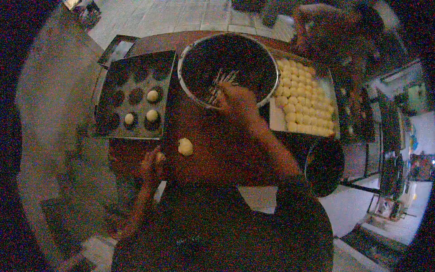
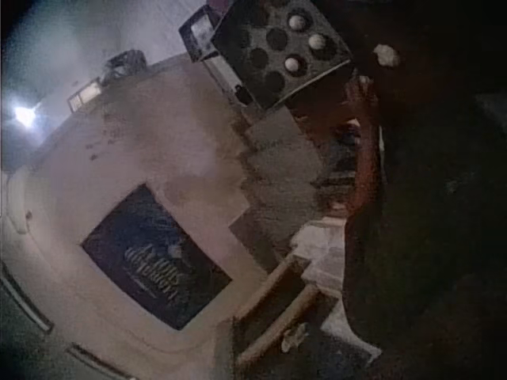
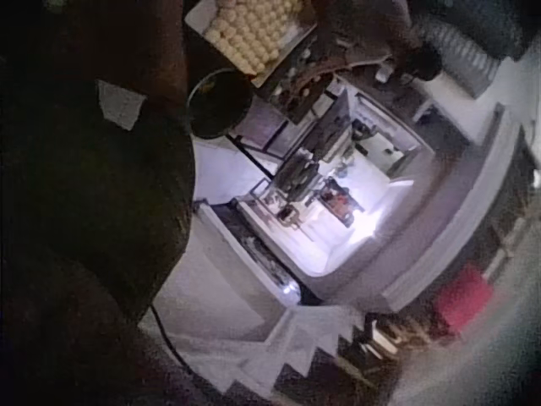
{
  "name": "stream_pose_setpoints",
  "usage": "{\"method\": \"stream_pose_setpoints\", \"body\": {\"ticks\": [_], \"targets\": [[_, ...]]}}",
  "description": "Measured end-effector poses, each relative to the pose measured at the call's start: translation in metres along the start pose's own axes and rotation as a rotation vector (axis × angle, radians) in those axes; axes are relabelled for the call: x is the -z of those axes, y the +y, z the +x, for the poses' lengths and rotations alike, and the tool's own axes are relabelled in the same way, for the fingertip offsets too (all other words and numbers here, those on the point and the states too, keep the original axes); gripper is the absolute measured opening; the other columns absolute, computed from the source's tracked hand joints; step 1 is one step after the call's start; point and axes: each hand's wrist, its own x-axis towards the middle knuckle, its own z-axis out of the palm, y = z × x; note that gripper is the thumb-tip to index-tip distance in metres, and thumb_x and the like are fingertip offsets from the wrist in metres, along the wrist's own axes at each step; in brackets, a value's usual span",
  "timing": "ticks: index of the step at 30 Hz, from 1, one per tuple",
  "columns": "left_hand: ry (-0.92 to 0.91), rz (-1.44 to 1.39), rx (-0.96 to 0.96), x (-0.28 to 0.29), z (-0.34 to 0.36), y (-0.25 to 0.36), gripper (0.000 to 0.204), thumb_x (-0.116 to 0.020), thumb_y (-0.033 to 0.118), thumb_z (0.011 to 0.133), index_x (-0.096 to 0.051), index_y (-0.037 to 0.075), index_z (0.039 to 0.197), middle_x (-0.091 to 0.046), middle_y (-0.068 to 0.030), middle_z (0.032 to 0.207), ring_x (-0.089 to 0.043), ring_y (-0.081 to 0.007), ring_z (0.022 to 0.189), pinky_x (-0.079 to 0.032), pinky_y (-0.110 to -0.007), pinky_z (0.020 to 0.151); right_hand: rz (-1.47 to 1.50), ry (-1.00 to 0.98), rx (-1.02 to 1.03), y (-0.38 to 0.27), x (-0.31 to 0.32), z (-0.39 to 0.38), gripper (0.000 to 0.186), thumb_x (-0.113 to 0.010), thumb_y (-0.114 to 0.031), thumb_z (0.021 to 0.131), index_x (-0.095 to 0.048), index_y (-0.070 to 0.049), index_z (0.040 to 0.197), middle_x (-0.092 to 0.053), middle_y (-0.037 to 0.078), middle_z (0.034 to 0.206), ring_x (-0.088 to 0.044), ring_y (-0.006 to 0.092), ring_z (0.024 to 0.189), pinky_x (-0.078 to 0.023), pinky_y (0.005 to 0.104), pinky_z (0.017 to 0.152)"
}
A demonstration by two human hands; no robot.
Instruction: The person picks up pieces of dough, fills them with a chocolate-like substance using their fingers, rolls them into balls, and places them onto a baking tray.
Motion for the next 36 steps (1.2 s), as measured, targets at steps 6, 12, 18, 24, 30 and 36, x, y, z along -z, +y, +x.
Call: {"method": "stream_pose_setpoints", "body": {"ticks": [6, 12, 18, 24, 30, 36], "targets": [[-0.032, 0.492, -0.044, -0.043, -0.007, -0.048, 0.078, -0.074, 0.057, 0.084, -0.058, 0.008, 0.142, -0.059, -0.0272, 0.127, -0.06, -0.0455, 0.111, -0.049, -0.057, 0.091, -0.706, -0.286, 0.052, 0.137, -0.034, 0.121, 0.024, -0.065, -0.028, 0.092, -0.073, -0.014, 0.11, -0.074, 0.016, 0.102, -0.072, 0.0404, 0.09, -0.058, 0.0523, 0.074], [-0.138, 0.485, -0.046, -0.031, -0.006, -0.039, 0.088, -0.071, 0.061, 0.082, -0.051, 0.008, 0.149, -0.054, -0.0253, 0.14, -0.057, -0.0438, 0.12, -0.04, -0.062, 0.101, -0.797, -0.554, -0.05, 0.156, -0.064, 0.128, 0.021, -0.068, -0.029, 0.087, -0.075, -0.009, 0.093, -0.074, 0.016, 0.091, -0.073, 0.0399, 0.086, -0.057, 0.054, 0.073], [-0.165, 0.412, -0.001, -0.036, -0.01, -0.049, 0.084, -0.067, 0.055, 0.083, -0.05, 0.005, 0.149, -0.051, -0.0219, 0.146, -0.058, -0.0393, 0.121, -0.037, -0.061, 0.102, -0.767, -0.395, 0.032, 0.171, -0.069, 0.132, 0.021, -0.068, -0.029, 0.087, -0.074, -0.009, 0.084, -0.072, 0.017, 0.086, -0.071, 0.0404, 0.083, -0.057, 0.054, 0.072], [-0.002, 0.407, -0.078, -0.043, -0.013, -0.059, 0.076, -0.07, 0.053, 0.083, -0.058, 0.006, 0.142, -0.055, -0.0206, 0.144, -0.06, -0.0406, 0.117, -0.042, -0.061, 0.098, -0.538, -0.579, 0.101, 0.188, -0.066, 0.111, 0.026, -0.069, -0.032, 0.09, -0.076, -0.007, 0.087, -0.066, 0.011, 0.073, -0.066, 0.0285, 0.065, -0.052, 0.0408, 0.057], [-0.009, 0.145, -0.184, -0.046, -0.039, -0.108, 0.043, -0.073, 0.032, 0.091, -0.07, 0.006, 0.124, -0.066, -0.0136, 0.131, -0.063, -0.0368, 0.119, -0.054, -0.048, 0.095, 0.555, -0.448, -0.467, 0.068, 0.008, 0.09, 0.032, -0.066, -0.028, 0.091, -0.075, -0.004, 0.109, -0.058, -0.003, 0.07, -0.052, 0.0091, 0.06, -0.041, 0.0289, 0.052], [0.157, -0.819, 0.471, 0.012, -0.021, 0.05, 0.031, -0.064, 0.023, 0.102, -0.067, 0.003, 0.125, -0.074, -0.0114, 0.113, -0.071, -0.0226, 0.105, -0.058, -0.036, 0.089, 1.214, -0.432, -0.685, -0.015, 0.022, -0.037, 0.049, -0.059, -0.022, 0.095, -0.059, 0.007, 0.133, -0.051, -0.004, 0.073, -0.041, 0.0074, 0.057, -0.035, 0.0251, 0.049]]}}
